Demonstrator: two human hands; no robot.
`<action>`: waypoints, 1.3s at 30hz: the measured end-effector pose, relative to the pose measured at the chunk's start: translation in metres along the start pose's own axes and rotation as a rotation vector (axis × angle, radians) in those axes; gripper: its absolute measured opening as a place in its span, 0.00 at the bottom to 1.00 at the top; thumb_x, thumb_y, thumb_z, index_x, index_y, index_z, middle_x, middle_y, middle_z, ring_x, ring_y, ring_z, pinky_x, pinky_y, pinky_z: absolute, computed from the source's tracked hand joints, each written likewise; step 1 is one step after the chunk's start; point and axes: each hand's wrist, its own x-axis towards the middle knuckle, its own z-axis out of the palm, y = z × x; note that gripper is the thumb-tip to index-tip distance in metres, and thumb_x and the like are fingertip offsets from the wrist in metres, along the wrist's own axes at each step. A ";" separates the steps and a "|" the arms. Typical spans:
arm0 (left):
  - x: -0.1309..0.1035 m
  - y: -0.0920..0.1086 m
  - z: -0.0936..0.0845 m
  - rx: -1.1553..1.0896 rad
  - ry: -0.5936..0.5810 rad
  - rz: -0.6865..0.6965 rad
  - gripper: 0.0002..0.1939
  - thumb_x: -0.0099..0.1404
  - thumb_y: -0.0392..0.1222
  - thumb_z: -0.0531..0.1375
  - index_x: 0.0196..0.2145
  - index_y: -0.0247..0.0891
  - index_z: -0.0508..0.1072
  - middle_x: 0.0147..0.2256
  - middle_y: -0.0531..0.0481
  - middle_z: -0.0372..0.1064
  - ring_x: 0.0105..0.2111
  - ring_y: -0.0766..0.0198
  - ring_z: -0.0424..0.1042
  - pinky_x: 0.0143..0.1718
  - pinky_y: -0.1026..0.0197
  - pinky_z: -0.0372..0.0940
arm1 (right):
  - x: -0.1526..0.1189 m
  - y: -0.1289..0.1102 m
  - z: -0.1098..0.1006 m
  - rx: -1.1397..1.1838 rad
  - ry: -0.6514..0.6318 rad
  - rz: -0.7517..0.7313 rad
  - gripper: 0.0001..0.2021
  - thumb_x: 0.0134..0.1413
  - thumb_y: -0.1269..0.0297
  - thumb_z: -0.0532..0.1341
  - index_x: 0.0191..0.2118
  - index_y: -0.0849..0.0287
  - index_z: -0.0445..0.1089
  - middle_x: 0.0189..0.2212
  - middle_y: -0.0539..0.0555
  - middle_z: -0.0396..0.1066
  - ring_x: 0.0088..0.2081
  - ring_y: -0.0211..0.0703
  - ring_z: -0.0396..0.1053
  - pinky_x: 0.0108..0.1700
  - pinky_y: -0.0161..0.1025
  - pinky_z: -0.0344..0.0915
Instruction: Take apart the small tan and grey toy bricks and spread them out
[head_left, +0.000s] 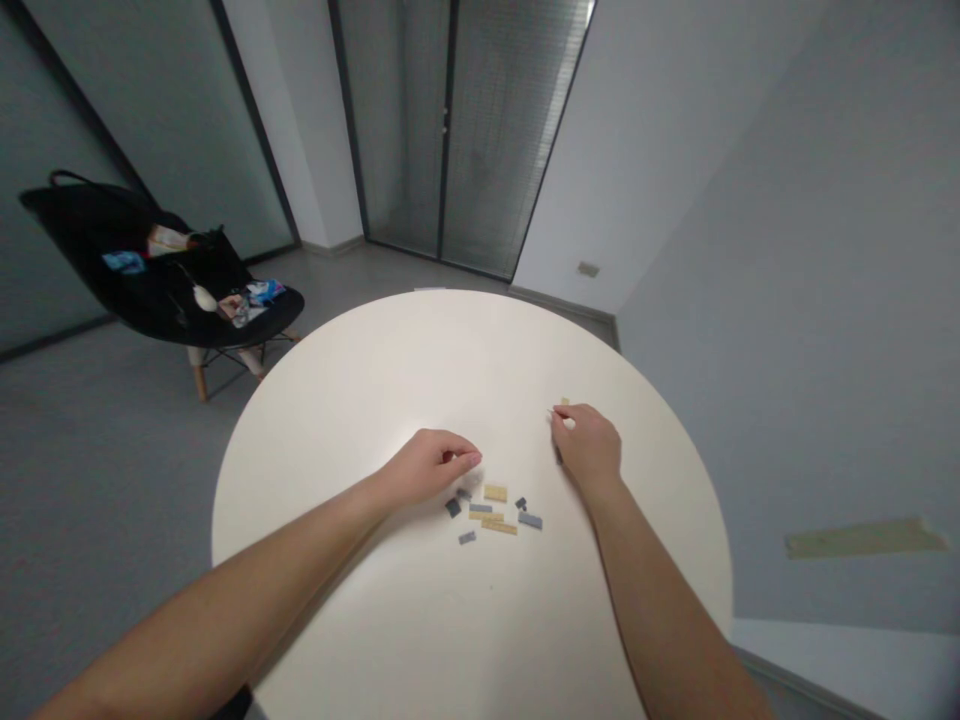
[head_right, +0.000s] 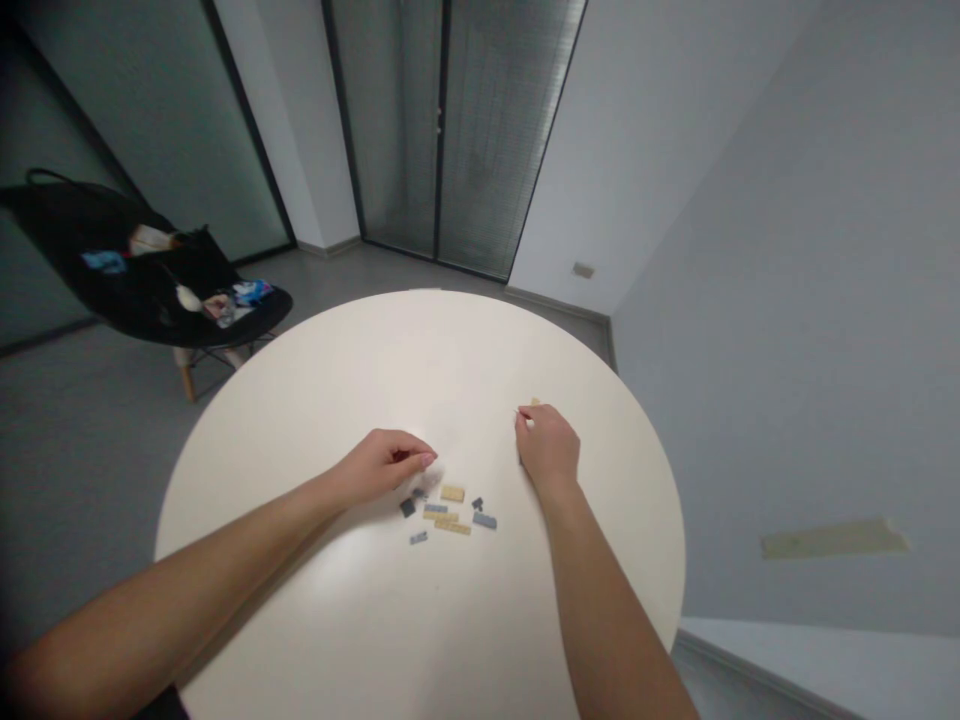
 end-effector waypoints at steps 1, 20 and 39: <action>0.000 0.000 0.000 -0.002 -0.002 -0.001 0.16 0.65 0.47 0.55 0.34 0.34 0.79 0.26 0.51 0.72 0.25 0.68 0.64 0.26 0.67 0.57 | 0.000 -0.001 0.001 -0.047 -0.023 0.006 0.12 0.58 0.63 0.55 0.38 0.58 0.76 0.40 0.55 0.75 0.40 0.45 0.70 0.42 0.39 0.63; -0.003 0.003 -0.006 0.019 0.015 0.015 0.15 0.64 0.46 0.55 0.32 0.35 0.79 0.27 0.50 0.73 0.25 0.67 0.66 0.27 0.67 0.58 | 0.000 -0.015 -0.002 -0.371 -0.348 0.095 0.21 0.63 0.64 0.45 0.56 0.45 0.67 0.38 0.60 0.67 0.38 0.49 0.69 0.35 0.40 0.61; -0.004 0.007 0.007 0.342 -0.050 0.301 0.10 0.63 0.42 0.60 0.40 0.38 0.78 0.35 0.45 0.74 0.38 0.59 0.68 0.41 0.60 0.60 | -0.005 -0.024 -0.006 -0.190 -0.146 0.023 0.17 0.63 0.58 0.49 0.41 0.55 0.75 0.37 0.57 0.71 0.37 0.45 0.68 0.35 0.38 0.58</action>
